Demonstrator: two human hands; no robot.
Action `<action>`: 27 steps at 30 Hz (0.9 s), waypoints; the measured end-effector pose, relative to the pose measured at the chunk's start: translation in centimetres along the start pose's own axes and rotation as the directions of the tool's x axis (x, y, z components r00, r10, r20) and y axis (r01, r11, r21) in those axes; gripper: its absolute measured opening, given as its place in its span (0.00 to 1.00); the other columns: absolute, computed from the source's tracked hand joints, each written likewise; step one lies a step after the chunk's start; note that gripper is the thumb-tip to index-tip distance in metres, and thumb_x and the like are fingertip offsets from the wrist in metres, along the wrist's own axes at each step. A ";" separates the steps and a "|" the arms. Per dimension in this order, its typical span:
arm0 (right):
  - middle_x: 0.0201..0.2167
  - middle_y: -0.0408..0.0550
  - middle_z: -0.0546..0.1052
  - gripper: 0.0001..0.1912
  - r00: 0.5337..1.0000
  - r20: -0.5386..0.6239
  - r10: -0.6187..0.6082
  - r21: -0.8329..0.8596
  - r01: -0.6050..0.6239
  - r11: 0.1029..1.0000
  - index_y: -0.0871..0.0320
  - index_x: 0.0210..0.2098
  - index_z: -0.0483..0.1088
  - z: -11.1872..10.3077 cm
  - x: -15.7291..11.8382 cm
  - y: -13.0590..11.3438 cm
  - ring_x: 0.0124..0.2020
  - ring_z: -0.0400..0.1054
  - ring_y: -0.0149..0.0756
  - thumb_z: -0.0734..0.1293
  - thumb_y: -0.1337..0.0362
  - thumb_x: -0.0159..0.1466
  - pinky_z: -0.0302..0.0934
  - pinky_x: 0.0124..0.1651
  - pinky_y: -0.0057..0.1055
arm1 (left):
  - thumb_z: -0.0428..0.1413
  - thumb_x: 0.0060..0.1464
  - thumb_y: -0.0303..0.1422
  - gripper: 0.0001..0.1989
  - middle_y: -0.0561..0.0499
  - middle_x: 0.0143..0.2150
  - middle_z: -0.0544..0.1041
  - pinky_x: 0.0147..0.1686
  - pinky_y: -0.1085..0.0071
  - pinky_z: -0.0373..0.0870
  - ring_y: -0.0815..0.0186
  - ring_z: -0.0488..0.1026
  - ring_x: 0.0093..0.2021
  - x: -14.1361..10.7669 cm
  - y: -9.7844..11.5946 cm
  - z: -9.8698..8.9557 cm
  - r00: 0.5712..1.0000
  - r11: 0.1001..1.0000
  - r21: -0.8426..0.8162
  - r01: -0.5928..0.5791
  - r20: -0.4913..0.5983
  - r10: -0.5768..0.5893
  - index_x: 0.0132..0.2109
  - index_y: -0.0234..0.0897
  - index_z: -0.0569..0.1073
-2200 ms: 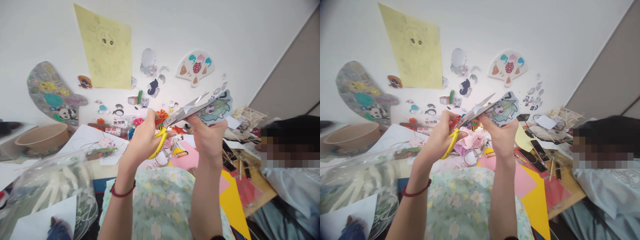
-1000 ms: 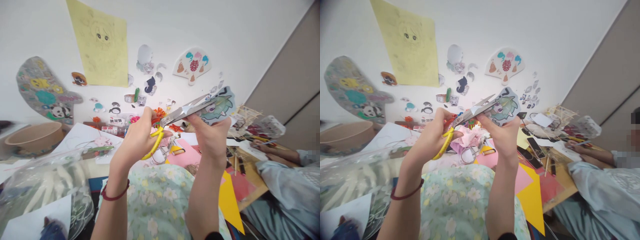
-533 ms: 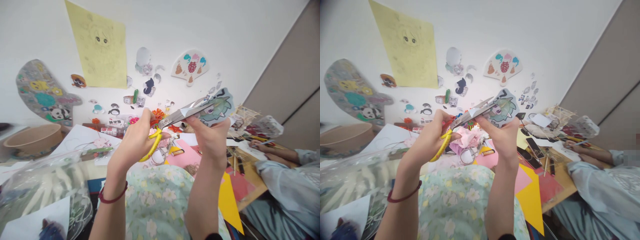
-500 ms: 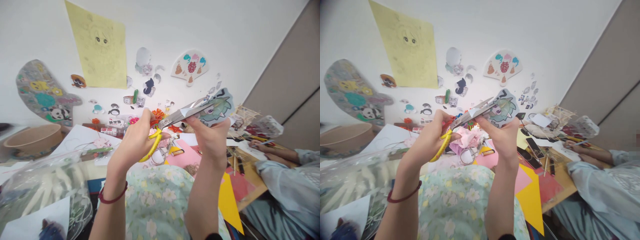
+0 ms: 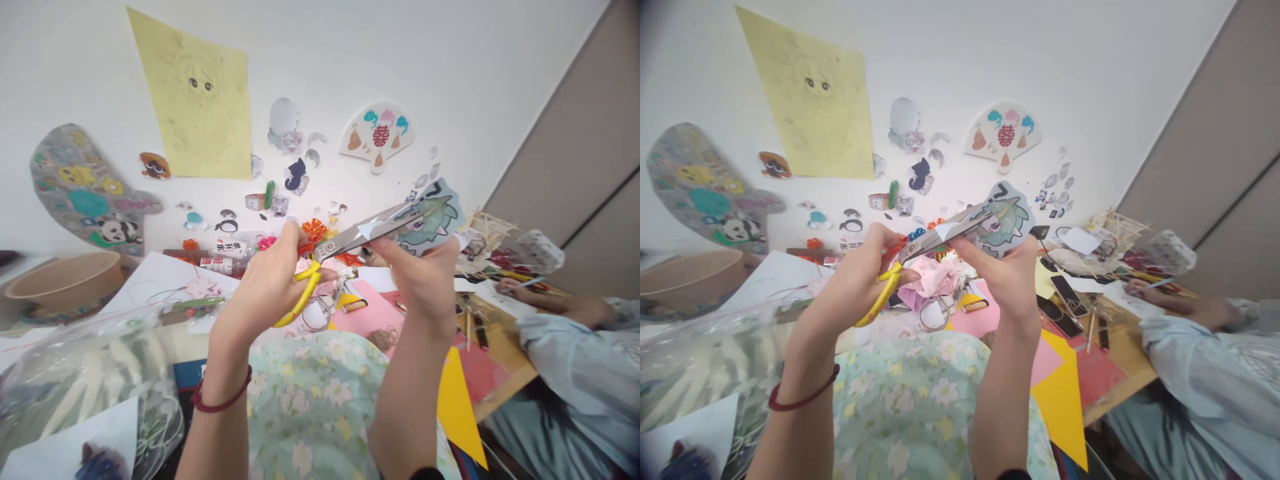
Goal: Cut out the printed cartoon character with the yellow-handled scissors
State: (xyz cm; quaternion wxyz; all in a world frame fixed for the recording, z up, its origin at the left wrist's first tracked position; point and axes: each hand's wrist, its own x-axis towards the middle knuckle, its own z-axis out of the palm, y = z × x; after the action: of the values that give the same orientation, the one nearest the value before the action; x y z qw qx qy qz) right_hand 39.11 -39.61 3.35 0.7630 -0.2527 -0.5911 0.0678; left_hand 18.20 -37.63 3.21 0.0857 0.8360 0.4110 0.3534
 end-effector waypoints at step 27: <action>0.20 0.43 0.80 0.07 0.959 0.018 0.284 0.026 -0.284 0.958 0.56 0.24 0.79 0.2 0.1 -1.3 0.20 0.73 0.30 0.77 0.62 0.57 0.71 0.24 0.25 | 0.60 0.56 0.42 0.15 0.52 0.37 0.71 0.28 0.70 0.62 0.70 0.64 0.29 1.2 -3.1 2.4 0.992 0.678 -0.724 -0.126 -0.070 0.110 0.40 0.41 0.62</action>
State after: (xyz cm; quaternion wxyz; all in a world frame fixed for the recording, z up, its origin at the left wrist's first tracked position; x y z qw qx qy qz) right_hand 38.70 -40.57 4.10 0.7447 -0.3237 -0.5531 0.1865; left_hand 18.34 -34.36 0.76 0.3827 0.7546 0.1835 0.5005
